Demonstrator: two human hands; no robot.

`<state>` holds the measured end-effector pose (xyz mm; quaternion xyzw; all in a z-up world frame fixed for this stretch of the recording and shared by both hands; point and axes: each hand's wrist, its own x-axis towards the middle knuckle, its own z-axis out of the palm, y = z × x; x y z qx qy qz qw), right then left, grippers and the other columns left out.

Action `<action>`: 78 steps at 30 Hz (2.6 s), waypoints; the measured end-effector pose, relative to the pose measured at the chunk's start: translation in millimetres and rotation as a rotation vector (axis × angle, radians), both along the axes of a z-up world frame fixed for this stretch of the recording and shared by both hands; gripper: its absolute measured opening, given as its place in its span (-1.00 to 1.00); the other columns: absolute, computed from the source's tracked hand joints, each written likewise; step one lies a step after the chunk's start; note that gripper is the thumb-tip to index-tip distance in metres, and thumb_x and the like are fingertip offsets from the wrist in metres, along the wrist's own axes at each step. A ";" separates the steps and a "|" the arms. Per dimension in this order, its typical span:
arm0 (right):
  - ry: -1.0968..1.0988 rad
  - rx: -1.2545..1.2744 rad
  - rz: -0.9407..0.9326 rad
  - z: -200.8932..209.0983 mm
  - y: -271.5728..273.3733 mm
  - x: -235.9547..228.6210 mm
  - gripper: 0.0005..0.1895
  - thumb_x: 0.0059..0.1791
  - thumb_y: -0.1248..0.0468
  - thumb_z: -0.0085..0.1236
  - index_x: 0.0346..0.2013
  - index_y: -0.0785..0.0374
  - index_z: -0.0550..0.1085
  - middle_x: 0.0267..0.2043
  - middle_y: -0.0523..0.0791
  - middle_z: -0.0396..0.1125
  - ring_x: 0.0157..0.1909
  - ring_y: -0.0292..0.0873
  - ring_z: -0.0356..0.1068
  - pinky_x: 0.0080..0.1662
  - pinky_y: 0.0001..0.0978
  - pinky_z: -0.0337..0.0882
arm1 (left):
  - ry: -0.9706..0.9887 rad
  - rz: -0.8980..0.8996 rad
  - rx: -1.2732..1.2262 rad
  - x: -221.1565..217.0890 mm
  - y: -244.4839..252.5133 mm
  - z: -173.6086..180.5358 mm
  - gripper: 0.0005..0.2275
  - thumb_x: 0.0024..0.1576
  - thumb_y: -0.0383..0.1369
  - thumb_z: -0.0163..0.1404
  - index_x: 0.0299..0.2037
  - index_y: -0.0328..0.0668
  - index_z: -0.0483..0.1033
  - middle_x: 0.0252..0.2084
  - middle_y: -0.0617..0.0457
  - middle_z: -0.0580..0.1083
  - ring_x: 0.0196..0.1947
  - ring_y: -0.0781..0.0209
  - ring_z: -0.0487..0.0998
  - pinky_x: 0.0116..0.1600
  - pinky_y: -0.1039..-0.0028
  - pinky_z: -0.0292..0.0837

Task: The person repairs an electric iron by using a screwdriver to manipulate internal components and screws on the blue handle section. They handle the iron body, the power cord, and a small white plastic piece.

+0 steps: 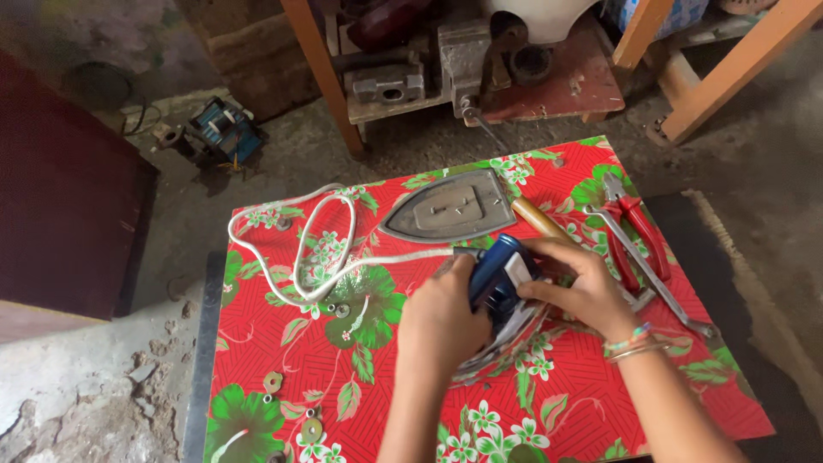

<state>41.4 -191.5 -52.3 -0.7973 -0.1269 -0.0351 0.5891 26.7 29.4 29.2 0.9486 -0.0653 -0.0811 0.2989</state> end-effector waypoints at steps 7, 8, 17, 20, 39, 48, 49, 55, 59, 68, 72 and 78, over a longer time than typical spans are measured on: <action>-0.409 -0.121 -0.203 18.2 35.2 -15.3 -0.49 -0.20 0.27 0.44 0.01 0.30 0.54 0.00 -0.07 0.49 -0.02 -0.18 0.50 0.03 -0.38 0.48 | 0.078 -0.134 -0.192 24.8 37.1 -0.9 -0.59 -0.22 -0.38 0.21 -0.11 -0.20 0.54 -0.24 -0.21 0.61 -0.16 -0.13 0.65 -0.09 0.17 0.51; -0.473 -0.140 -0.210 24.2 39.7 -11.4 -0.51 -0.20 0.27 0.44 0.00 0.30 0.54 -0.01 -0.07 0.48 0.00 -0.15 0.50 0.05 -0.35 0.46 | 0.104 -0.128 -0.195 30.4 39.6 1.8 -0.59 -0.21 -0.38 0.21 -0.09 -0.20 0.54 -0.24 -0.20 0.61 -0.17 -0.10 0.66 -0.10 0.19 0.52; -0.534 -0.203 -0.398 23.5 55.6 -19.7 -0.72 -0.22 0.29 0.47 -0.32 0.28 0.54 -0.22 -0.10 0.42 -0.17 -0.16 0.44 -0.15 -0.37 0.40 | 0.257 -0.096 -0.210 37.2 41.2 -0.3 -0.58 -0.16 -0.38 0.19 -0.03 -0.21 0.51 -0.25 -0.18 0.61 -0.23 -0.04 0.70 -0.12 0.25 0.55; -0.448 -0.161 -0.383 20.1 54.0 -17.2 -0.74 -0.21 0.29 0.46 -0.39 0.29 0.51 -0.33 -0.15 0.42 -0.30 -0.21 0.40 -0.29 -0.41 0.36 | 0.183 -0.126 -0.229 36.1 42.7 -2.8 -0.59 -0.16 -0.37 0.20 -0.05 -0.24 0.53 -0.23 -0.19 0.61 -0.19 -0.03 0.68 -0.08 0.26 0.53; -0.503 -0.119 -0.339 5.3 50.9 -13.7 -0.77 -0.18 0.35 0.35 -0.41 0.26 0.40 -0.35 -0.14 0.32 -0.29 -0.21 0.29 -0.26 -0.40 0.30 | 0.127 -0.121 -0.197 28.6 35.0 -4.6 -0.57 -0.11 -0.36 0.18 0.01 -0.26 0.50 -0.22 -0.27 0.59 -0.13 -0.15 0.64 -0.04 0.17 0.50; -0.472 -0.048 -0.327 -3.3 51.3 -13.2 -0.78 -0.15 0.41 0.33 -0.28 0.28 0.46 -0.30 -0.20 0.32 -0.27 -0.33 0.31 -0.20 -0.49 0.35 | 0.095 -0.120 -0.224 28.1 33.2 -5.5 -0.61 -0.10 -0.37 0.17 -0.04 -0.30 0.50 -0.23 -0.29 0.59 -0.14 -0.19 0.64 -0.05 0.14 0.50; -0.489 -0.062 -0.326 -5.3 51.0 -13.4 -0.79 -0.14 0.42 0.33 -0.27 0.28 0.47 -0.30 -0.21 0.32 -0.25 -0.33 0.31 -0.19 -0.49 0.34 | 0.082 -0.116 -0.221 27.3 33.0 -6.0 -0.63 -0.09 -0.37 0.17 -0.07 -0.30 0.51 -0.24 -0.29 0.59 -0.14 -0.20 0.64 -0.05 0.14 0.49; -0.269 0.094 -0.332 -19.0 46.9 -8.8 -0.81 -0.15 0.42 0.38 -0.35 0.28 0.49 -0.35 -0.22 0.30 -0.38 -0.44 0.26 -0.31 -0.60 0.27 | 0.098 -0.079 -0.135 22.5 22.6 -8.7 -0.59 -0.10 -0.40 0.15 0.00 -0.30 0.46 -0.26 -0.35 0.58 -0.15 -0.27 0.62 -0.05 0.08 0.48; -0.268 0.128 -0.304 -21.7 43.8 -6.6 -0.83 -0.14 0.45 0.39 -0.35 0.30 0.52 -0.34 -0.24 0.34 -0.35 -0.45 0.28 -0.30 -0.61 0.27 | 0.080 -0.082 -0.138 24.5 21.9 -9.8 -0.55 -0.11 -0.38 0.18 0.02 -0.31 0.45 -0.25 -0.35 0.57 -0.14 -0.26 0.61 -0.06 0.08 0.48; -0.325 0.069 -0.305 -11.6 42.1 -7.5 -0.84 -0.15 0.39 0.44 -0.33 0.29 0.60 -0.39 -0.22 0.36 -0.34 -0.41 0.28 -0.28 -0.56 0.27 | 0.089 -0.102 -0.169 26.3 23.3 -2.6 -0.55 -0.13 -0.34 0.19 -0.01 -0.30 0.47 -0.25 -0.31 0.58 -0.15 -0.23 0.63 -0.06 0.11 0.49; -0.273 0.079 -0.297 -8.8 40.2 -5.3 -0.85 -0.15 0.37 0.44 -0.34 0.28 0.61 -0.40 -0.23 0.37 -0.37 -0.41 0.29 -0.29 -0.56 0.28 | 0.148 -0.036 -0.140 23.0 18.0 5.3 -0.49 -0.19 -0.07 0.25 -0.14 -0.29 0.51 -0.31 -0.27 0.59 -0.23 -0.19 0.66 -0.12 0.13 0.53; -0.245 0.029 -0.266 -5.4 34.1 -4.1 -0.84 -0.16 0.35 0.45 -0.38 0.27 0.59 -0.45 -0.26 0.31 -0.41 -0.43 0.21 -0.33 -0.56 0.21 | 0.142 0.038 -0.066 30.5 11.3 10.4 -0.37 -0.02 0.25 0.05 -0.39 -0.36 0.59 -0.46 -0.29 0.57 -0.33 -0.21 0.67 -0.18 0.07 0.54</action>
